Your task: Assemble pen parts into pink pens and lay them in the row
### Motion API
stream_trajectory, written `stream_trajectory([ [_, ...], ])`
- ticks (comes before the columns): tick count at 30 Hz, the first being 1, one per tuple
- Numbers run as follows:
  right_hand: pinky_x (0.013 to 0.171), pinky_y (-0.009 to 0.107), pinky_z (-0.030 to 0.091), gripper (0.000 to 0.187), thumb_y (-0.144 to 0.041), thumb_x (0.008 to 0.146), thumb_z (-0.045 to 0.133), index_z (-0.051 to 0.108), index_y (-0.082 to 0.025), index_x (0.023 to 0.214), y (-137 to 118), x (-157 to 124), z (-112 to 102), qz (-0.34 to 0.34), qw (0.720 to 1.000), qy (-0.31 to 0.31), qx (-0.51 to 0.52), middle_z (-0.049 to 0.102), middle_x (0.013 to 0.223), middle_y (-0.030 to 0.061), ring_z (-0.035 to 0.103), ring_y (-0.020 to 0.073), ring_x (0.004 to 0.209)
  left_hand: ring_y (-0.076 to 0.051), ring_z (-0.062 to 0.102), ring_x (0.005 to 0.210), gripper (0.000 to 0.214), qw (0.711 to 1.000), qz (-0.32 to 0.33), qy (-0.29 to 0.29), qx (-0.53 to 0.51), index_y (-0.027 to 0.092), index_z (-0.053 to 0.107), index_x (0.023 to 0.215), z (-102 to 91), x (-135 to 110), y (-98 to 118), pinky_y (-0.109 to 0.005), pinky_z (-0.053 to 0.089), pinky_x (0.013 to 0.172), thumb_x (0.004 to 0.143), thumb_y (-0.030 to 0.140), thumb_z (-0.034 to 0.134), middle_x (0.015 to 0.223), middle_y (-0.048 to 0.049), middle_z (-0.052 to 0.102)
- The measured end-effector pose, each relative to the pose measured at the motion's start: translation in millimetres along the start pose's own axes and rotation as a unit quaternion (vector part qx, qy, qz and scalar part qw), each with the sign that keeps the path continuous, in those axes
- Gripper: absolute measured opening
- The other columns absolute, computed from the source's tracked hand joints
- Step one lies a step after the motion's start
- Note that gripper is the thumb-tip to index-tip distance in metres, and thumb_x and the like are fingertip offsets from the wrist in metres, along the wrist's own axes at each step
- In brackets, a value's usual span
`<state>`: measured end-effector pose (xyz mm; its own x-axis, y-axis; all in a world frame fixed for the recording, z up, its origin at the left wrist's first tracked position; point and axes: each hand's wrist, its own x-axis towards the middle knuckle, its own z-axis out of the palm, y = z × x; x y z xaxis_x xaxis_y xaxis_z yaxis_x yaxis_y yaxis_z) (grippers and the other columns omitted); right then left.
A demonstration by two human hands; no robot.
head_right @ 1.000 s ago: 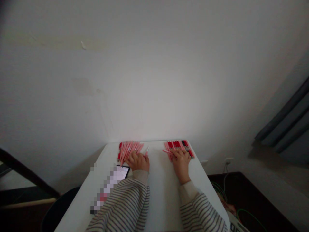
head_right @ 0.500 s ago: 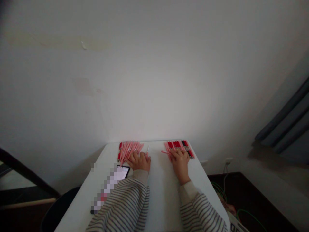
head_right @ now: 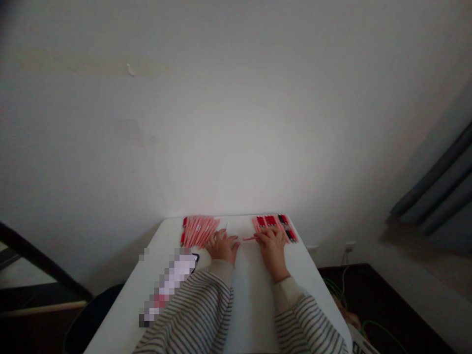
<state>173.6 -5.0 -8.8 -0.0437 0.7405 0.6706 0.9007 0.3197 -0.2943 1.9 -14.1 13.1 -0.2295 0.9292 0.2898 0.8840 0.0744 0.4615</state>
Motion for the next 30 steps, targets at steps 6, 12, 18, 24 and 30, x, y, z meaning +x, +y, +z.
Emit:
stream_trajectory([
  [6, 0.089, 0.042, 0.032, 0.018, -0.025, 0.082, 0.062, 0.072, -0.032, 0.095, -3.5, 0.0, -1.6, -0.015, 1.0, -0.005, -0.006, 0.065, 0.101, 0.0034, 0.043, 0.025, 0.104, -0.032, 0.037, 0.126, 0.014, 1.0, -0.006, -0.014, -0.008, 0.039, 0.074, 0.08, -2.4, 1.6, 0.7, -0.065, 0.017, 0.106, 0.067, 0.039, 0.073, 0.129, 0.002, 0.056],
  [12, 0.089, 0.041, 0.031, 0.016, -0.027, 0.082, 0.063, 0.072, -0.033, 0.094, -3.5, 1.2, -0.4, -0.02, 1.0, -0.01, 0.003, 0.066, 0.098, 0.0024, 0.043, 0.0244, 0.103, -0.032, 0.035, 0.128, 0.011, 1.0, -0.012, -0.02, -0.004, 0.041, 0.073, 0.079, -3.1, 2.2, 2.3, -0.066, 0.012, 0.107, 0.068, 0.041, 0.071, 0.13, 0.0031, 0.056],
  [18, 0.088, 0.04, 0.032, 0.018, -0.025, 0.082, 0.063, 0.072, -0.033, 0.095, -4.6, 1.6, 0.4, -0.025, 1.0, -0.01, 0.001, 0.066, 0.1, 0.0025, 0.044, 0.0244, 0.102, -0.032, 0.035, 0.128, 0.009, 1.0, -0.009, -0.017, -0.018, 0.042, 0.073, 0.075, -4.7, 2.3, 3.3, -0.066, 0.008, 0.108, 0.066, 0.039, 0.073, 0.13, 0.0074, 0.056],
  [24, 0.089, 0.04, 0.032, 0.018, -0.026, 0.081, 0.064, 0.072, -0.034, 0.095, -7.1, 1.3, -2.3, -0.019, 1.0, -0.012, -0.001, 0.065, 0.1, 0.0024, 0.044, 0.0243, 0.102, -0.031, 0.034, 0.129, 0.009, 0.999, -0.008, -0.027, -0.026, 0.042, 0.073, 0.076, -7.5, 2.0, 5.3, -0.065, 0.007, 0.108, 0.067, 0.04, 0.072, 0.131, 0.0082, 0.055],
  [30, 0.09, 0.04, 0.033, 0.019, -0.022, 0.081, 0.064, 0.072, -0.033, 0.094, -4.2, 0.3, 1.8, -0.002, 1.0, -0.006, 0.012, 0.064, 0.102, 0.0022, 0.044, 0.0236, 0.103, -0.029, 0.034, 0.129, 0.008, 0.999, -0.01, -0.029, -0.012, 0.042, 0.073, 0.075, -7.2, 2.0, 5.3, -0.062, 0.011, 0.109, 0.068, 0.039, 0.072, 0.132, 0.0097, 0.055],
])
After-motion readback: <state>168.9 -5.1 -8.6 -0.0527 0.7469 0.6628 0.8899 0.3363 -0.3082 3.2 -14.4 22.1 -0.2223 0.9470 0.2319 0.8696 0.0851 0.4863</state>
